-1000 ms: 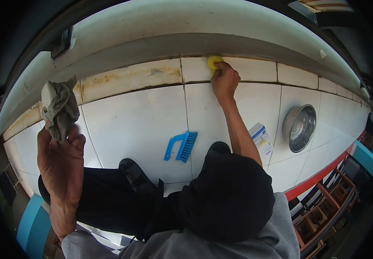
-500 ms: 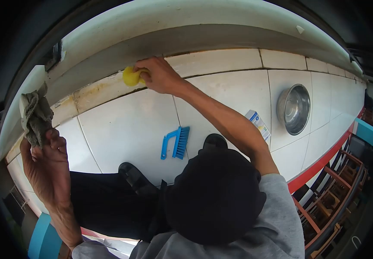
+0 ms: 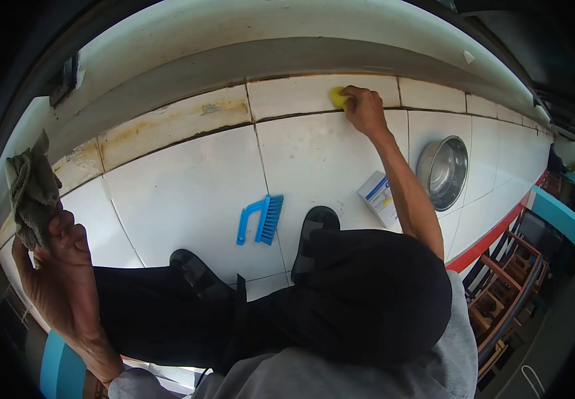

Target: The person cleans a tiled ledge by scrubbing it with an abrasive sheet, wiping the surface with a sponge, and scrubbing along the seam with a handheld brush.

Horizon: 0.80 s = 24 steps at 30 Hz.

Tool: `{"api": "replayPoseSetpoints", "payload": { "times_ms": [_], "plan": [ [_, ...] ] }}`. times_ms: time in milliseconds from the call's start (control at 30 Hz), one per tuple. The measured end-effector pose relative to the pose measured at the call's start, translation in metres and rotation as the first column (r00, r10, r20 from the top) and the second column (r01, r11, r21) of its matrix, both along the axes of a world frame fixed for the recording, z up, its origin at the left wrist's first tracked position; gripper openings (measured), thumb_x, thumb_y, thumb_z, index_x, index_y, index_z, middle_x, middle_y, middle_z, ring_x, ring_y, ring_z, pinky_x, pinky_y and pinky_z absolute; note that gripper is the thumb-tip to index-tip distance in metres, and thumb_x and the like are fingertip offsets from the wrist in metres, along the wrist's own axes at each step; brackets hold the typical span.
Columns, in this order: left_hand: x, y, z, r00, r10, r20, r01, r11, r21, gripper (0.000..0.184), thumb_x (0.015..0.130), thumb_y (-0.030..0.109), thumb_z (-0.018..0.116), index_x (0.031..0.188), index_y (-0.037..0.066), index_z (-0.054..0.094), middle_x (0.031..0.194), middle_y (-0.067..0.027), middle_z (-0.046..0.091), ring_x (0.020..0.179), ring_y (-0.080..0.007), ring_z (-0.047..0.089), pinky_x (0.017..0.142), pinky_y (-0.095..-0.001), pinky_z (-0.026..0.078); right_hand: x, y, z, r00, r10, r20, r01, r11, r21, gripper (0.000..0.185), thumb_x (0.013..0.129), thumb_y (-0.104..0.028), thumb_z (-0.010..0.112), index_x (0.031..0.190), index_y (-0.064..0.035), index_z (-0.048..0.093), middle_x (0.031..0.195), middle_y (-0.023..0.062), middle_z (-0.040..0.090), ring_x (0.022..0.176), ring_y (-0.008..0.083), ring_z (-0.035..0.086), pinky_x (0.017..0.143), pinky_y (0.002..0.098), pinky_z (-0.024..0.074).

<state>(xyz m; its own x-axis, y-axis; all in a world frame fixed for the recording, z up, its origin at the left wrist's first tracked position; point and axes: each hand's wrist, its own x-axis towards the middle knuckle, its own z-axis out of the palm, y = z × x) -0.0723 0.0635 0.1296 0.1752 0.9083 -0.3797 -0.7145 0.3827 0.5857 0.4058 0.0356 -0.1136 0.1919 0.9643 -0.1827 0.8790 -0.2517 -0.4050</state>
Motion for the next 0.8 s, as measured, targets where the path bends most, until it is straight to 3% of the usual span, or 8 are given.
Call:
{"api": "replayPoseSetpoints", "payload": {
  "times_ms": [133,167,233,300,400,533,667,800],
  "plan": [
    [0.017,0.005,-0.007,0.998,-0.040,-0.041,0.041,0.999,0.025,0.030,0.099,0.020,0.054,0.120,-0.002,0.051,0.116,-0.0139,0.057,0.096,-0.0225,0.052,0.080,-0.0326,0.044,-0.198,0.039,-0.015,0.955,0.107,-0.276,-0.085,0.992,0.090,0.024,0.076,0.001,0.059,0.098,-0.0003,0.070,0.082,0.0211,0.068,0.081,0.0372,0.066,0.075,0.0443,0.0524],
    [0.020,0.005,-0.010,0.995,-0.044,-0.085,0.045,0.999,0.020,0.030,0.100,0.022,0.053,0.119,0.000,0.052,0.115,-0.0140,0.060,0.095,-0.0227,0.056,0.080,-0.0321,0.047,-0.247,0.049,-0.031,0.920,0.238,-0.311,-0.178,0.961,0.210,0.022,0.076,0.001,0.061,0.096,-0.0024,0.070,0.074,0.0175,0.067,0.071,0.0332,0.066,0.069,0.0432,0.0512],
    [0.025,0.003,-0.012,0.992,-0.056,-0.109,0.061,0.998,0.034,0.029,0.100,0.021,0.054,0.120,0.000,0.052,0.114,-0.0133,0.062,0.095,-0.0230,0.058,0.080,-0.0318,0.048,-0.327,0.070,-0.044,0.810,0.440,-0.389,-0.343,0.892,0.294,0.016,0.078,-0.003,0.061,0.092,-0.0027,0.069,0.081,0.0187,0.069,0.079,0.0360,0.066,0.073,0.0448,0.0507],
    [0.025,0.005,-0.015,0.990,-0.075,-0.117,0.082,0.995,0.051,0.029,0.100,0.020,0.054,0.121,0.001,0.051,0.116,-0.0131,0.063,0.096,-0.0238,0.061,0.080,-0.0315,0.048,-0.356,0.085,-0.038,0.689,0.437,-0.578,-0.296,0.898,0.326,0.016,0.081,-0.004,0.060,0.093,-0.0015,0.069,0.088,0.0198,0.069,0.085,0.0364,0.065,0.079,0.0436,0.0509],
    [0.024,0.008,-0.012,0.990,-0.076,-0.119,0.086,0.993,0.084,0.030,0.100,0.020,0.055,0.122,0.001,0.050,0.116,-0.0130,0.062,0.097,-0.0231,0.061,0.080,-0.0310,0.049,-0.310,0.075,0.006,0.660,0.361,-0.659,-0.116,0.916,0.385,0.020,0.080,-0.007,0.062,0.097,-0.0022,0.070,0.098,0.0160,0.069,0.097,0.0347,0.063,0.088,0.0434,0.0502],
    [0.028,0.008,-0.011,0.985,-0.093,-0.144,0.106,0.990,0.091,0.031,0.099,0.021,0.056,0.122,0.001,0.050,0.116,-0.0126,0.062,0.096,-0.0222,0.061,0.079,-0.0305,0.048,-0.150,0.002,0.070,0.855,0.247,-0.456,-0.018,0.893,0.451,0.021,0.081,-0.008,0.067,0.101,0.0001,0.069,0.107,0.0170,0.068,0.101,0.0323,0.064,0.093,0.0390,0.0490],
    [0.045,-0.015,-0.011,0.960,-0.117,-0.255,0.124,0.992,0.012,0.033,0.097,0.025,0.059,0.121,0.003,0.053,0.112,-0.0097,0.062,0.093,-0.0182,0.060,0.078,-0.0288,0.048,0.017,-0.118,0.117,0.924,-0.223,-0.311,0.327,0.884,0.335,0.022,0.081,-0.008,0.070,0.102,-0.0011,0.069,0.109,0.0139,0.069,0.101,0.0264,0.066,0.091,0.0348,0.0495],
    [0.074,-0.038,-0.009,0.853,-0.286,-0.436,0.257,0.958,-0.127,0.037,0.094,0.030,0.062,0.121,0.005,0.055,0.109,-0.0061,0.063,0.089,-0.0146,0.060,0.077,-0.0262,0.047,0.140,-0.231,0.133,0.729,-0.676,-0.111,0.683,0.703,0.198,0.031,0.085,-0.017,0.070,0.110,0.0000,0.069,0.102,0.0168,0.069,0.086,0.0227,0.068,0.078,0.0364,0.0545]
  ]
}}
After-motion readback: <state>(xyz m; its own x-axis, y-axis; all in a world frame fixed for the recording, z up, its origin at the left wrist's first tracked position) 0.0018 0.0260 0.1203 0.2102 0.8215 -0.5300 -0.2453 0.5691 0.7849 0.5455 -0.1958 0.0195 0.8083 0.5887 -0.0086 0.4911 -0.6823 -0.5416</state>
